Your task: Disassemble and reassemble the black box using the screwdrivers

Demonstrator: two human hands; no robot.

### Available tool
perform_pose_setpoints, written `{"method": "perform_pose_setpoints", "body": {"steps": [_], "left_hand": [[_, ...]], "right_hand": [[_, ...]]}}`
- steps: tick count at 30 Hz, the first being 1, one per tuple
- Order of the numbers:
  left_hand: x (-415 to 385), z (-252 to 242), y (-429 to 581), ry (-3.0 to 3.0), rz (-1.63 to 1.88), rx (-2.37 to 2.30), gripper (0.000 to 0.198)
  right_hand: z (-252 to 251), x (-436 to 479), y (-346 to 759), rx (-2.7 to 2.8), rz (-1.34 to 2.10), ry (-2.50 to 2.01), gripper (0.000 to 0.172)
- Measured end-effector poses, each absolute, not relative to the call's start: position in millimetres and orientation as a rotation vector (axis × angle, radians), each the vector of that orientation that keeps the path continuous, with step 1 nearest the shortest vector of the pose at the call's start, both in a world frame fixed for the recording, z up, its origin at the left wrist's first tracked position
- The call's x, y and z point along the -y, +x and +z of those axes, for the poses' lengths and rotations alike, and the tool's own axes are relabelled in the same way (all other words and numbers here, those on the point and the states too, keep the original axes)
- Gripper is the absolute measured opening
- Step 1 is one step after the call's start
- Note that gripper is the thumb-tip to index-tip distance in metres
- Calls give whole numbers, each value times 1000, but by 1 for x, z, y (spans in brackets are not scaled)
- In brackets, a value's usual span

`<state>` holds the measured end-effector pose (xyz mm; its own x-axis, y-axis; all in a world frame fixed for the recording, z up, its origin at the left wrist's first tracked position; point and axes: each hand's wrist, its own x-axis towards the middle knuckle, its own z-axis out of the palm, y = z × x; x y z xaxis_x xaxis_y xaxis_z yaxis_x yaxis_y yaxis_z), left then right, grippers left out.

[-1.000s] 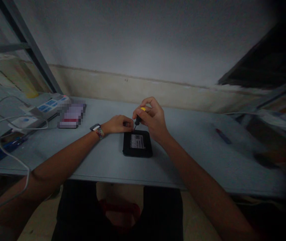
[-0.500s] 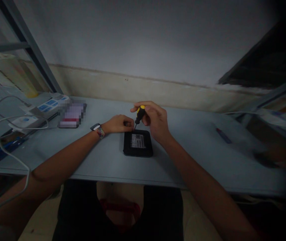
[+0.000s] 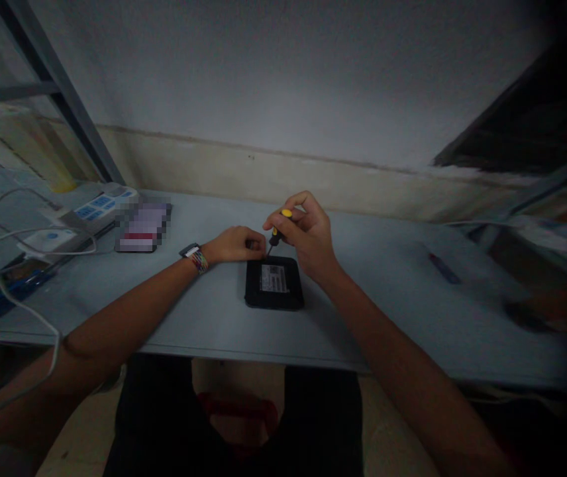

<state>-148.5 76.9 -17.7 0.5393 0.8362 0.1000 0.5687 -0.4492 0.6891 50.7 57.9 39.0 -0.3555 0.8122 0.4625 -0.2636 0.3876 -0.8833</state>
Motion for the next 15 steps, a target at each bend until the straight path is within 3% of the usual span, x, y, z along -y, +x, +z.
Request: {"method": "perform_pose_setpoints", "body": {"steps": [6, 15], "left_hand": [[-77, -17, -147, 2175, 584, -1134, 31], [-74, -13, -147, 2161, 562, -1148, 31]], "right_hand": [[35, -60, 56, 1616, 1151, -414, 23], [40, -53, 58, 1636, 1169, -421, 30]]}}
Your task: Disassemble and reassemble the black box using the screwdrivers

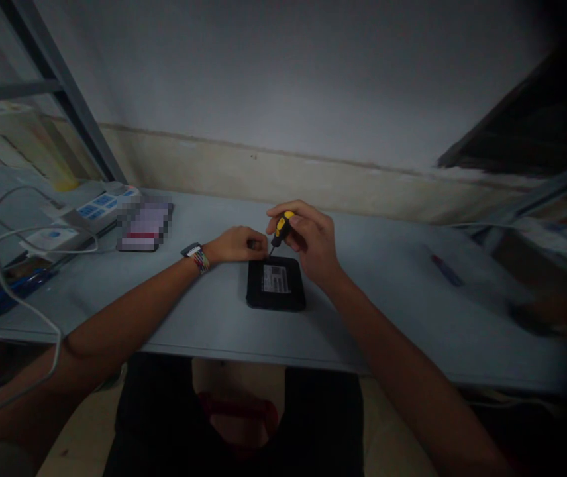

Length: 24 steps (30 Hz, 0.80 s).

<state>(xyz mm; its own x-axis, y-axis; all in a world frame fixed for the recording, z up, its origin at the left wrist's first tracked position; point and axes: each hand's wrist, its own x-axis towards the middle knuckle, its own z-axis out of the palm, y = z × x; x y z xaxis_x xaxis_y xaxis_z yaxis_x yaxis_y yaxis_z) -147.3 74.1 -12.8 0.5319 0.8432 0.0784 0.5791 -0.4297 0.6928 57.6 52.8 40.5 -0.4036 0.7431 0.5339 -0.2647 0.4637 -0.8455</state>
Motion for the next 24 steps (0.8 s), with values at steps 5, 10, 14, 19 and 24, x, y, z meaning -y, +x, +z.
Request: {"method": "perform_pose_setpoints", "body": {"steps": [5, 10, 14, 19, 24], "left_hand": [[-73, -13, -146, 2143, 560, -1177, 32], [-74, -14, -147, 2158, 564, -1160, 29], [-75, -15, -147, 2165, 564, -1150, 30], [-75, -14, -147, 2193, 575, -1152, 33], [-73, -12, -147, 2184, 573, -1144, 30]], "right_hand": [[46, -48, 51, 1561, 1198, -558, 48], [45, -50, 51, 1551, 1201, -552, 53], [44, -50, 55, 1597, 1155, -528, 36], [40, -50, 57, 1638, 1142, -519, 26], [35, -55, 58, 1596, 1138, -509, 28]]}}
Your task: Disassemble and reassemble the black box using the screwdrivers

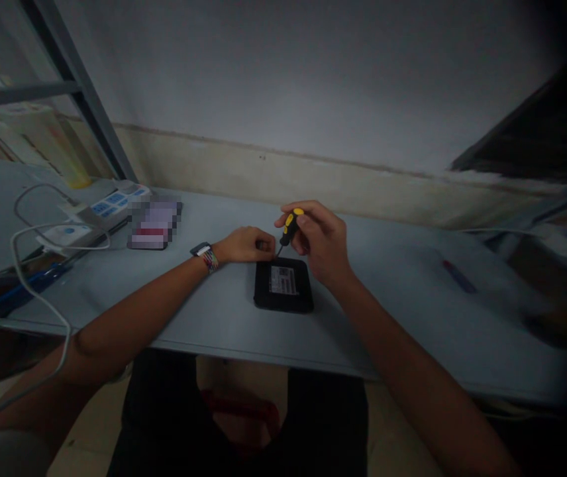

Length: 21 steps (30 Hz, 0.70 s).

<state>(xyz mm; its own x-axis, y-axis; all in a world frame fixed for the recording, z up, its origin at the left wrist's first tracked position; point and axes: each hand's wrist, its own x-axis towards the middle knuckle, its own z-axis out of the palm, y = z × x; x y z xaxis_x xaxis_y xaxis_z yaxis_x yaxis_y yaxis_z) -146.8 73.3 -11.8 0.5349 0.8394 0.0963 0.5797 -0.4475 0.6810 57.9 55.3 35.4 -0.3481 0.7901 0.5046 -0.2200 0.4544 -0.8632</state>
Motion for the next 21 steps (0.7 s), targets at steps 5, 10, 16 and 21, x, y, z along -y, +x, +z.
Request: {"method": "perform_pose_setpoints", "body": {"steps": [5, 10, 16, 21], "left_hand": [[-74, -13, -147, 2171, 577, -1137, 27], [-75, -15, -147, 2177, 583, -1144, 27], [-74, -13, -146, 2184, 568, -1163, 27], [-74, -12, -146, 2183, 574, -1152, 30]], "right_hand": [[35, -56, 53, 1513, 1171, -623, 46], [36, -57, 52, 1478, 1216, -639, 56], [35, -57, 59, 1575, 1172, -563, 33], [31, -58, 63, 1610, 1188, -524, 28]]}}
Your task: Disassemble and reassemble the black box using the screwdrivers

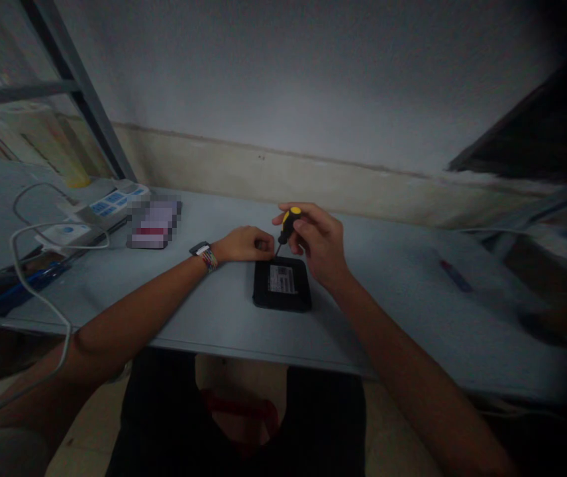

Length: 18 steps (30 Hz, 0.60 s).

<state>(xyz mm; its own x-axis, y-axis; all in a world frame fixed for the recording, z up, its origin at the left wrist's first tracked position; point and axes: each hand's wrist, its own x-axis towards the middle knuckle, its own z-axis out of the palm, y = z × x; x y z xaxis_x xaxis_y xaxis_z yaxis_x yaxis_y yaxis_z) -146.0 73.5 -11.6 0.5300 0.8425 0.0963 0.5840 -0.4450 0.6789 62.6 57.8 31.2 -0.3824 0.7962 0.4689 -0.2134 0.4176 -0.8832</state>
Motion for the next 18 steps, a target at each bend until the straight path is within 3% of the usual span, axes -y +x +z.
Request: {"method": "perform_pose_setpoints", "body": {"steps": [11, 18], "left_hand": [[-75, -16, -146, 2176, 581, -1142, 29], [-74, -12, -146, 2173, 565, -1162, 31]], "right_hand": [[35, -55, 53, 1502, 1211, -641, 55], [36, -53, 59, 1601, 1180, -526, 26]]}}
